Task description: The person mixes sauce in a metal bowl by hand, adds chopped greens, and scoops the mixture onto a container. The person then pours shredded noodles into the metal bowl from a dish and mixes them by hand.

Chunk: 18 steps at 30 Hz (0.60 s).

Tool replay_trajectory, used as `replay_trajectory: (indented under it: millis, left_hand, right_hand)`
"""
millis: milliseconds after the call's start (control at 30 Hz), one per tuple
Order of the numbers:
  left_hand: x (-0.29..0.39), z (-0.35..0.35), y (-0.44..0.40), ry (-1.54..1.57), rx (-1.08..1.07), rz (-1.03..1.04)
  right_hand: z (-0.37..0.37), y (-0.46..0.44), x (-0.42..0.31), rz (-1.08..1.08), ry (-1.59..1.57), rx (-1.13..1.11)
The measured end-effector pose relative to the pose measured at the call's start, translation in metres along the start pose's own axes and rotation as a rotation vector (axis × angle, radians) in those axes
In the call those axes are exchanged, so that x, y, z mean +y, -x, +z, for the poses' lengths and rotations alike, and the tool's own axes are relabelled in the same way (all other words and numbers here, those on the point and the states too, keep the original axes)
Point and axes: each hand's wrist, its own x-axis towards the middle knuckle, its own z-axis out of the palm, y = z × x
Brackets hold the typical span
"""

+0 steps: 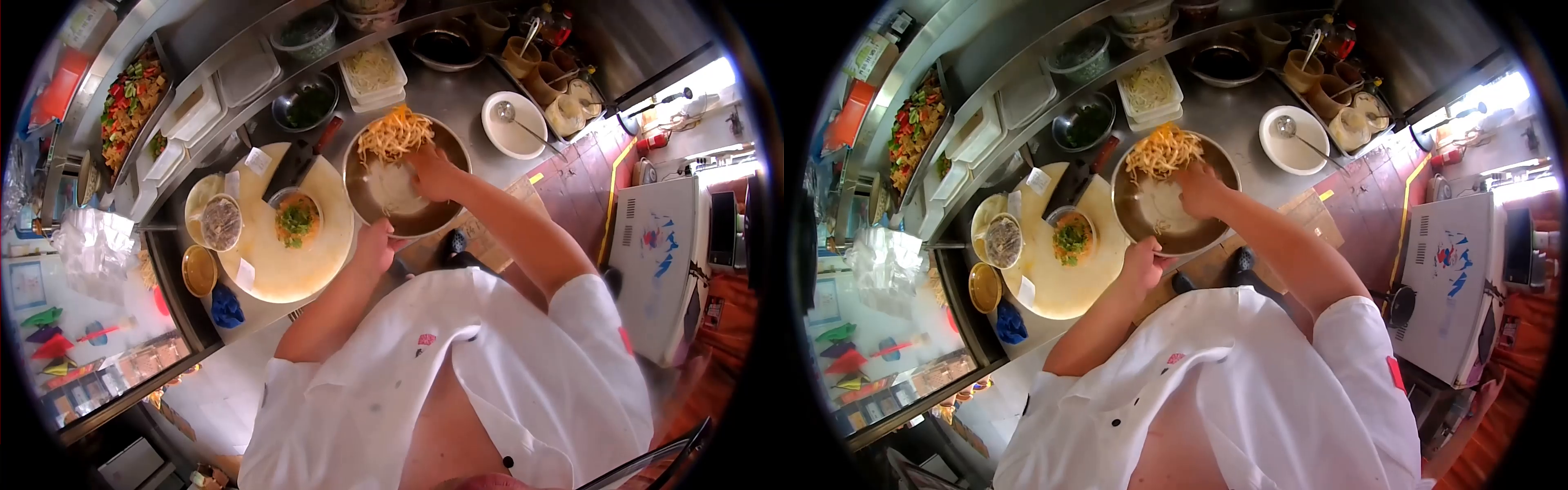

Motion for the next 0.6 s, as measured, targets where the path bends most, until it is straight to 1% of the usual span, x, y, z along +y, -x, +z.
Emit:
replay_trajectory:
  millis: [33, 67, 100, 133, 200, 233, 267, 333, 433, 533, 567, 600]
  left_hand:
    - [-0.004, -0.011, -0.018, -0.088, 0.111, -0.038]
    - [-0.007, -0.018, -0.039, -0.104, 0.216, -0.022]
    - [0.002, -0.013, -0.047, -0.059, 0.131, -0.004]
    - [0.012, -0.006, -0.05, -0.014, 0.041, 0.014]
    - [0.025, 0.007, -0.045, -0.066, 0.043, 0.069]
    - [0.033, 0.014, -0.041, -0.096, 0.044, 0.097]
    - [0.039, 0.017, -0.036, -0.133, 0.025, 0.096]
    - [0.047, 0.02, -0.026, -0.212, -0.015, 0.086]
    - [0.054, 0.02, -0.017, -0.353, -0.031, 0.069]
    - [0.055, 0.029, 0.001, -0.411, 0.04, 0.079]
    - [0.054, 0.027, 0.002, -0.361, 0.023, 0.097]
    - [0.054, 0.027, 0.001, -0.31, 0.038, 0.126]
  right_hand:
    - [-0.001, 0.0, -0.001, -0.01, -0.05, -0.211]
    - [-0.002, 0.002, -0.003, -0.021, -0.1, -0.419]
    - [-0.009, -0.001, -0.011, -0.006, -0.125, -0.528]
    - [-0.01, -0.003, -0.012, -0.009, -0.165, -0.452]
    - [-0.006, -0.008, -0.012, -0.02, -0.248, -0.306]
    - [-0.002, -0.011, -0.01, -0.229, -0.256, -0.053]
    - [0.001, -0.017, -0.005, -0.409, -0.244, -0.027]
    - [-0.023, -0.028, -0.018, -0.757, -0.215, 0.027]
    - [-0.055, -0.052, -0.038, -1.103, 0.117, -0.033]
    - [-0.066, -0.09, -0.026, -0.94, 0.475, -0.089]
    - [-0.066, -0.108, -0.007, -0.774, 0.361, -0.131]
    - [-0.056, -0.115, 0.01, -0.569, 0.242, -0.23]
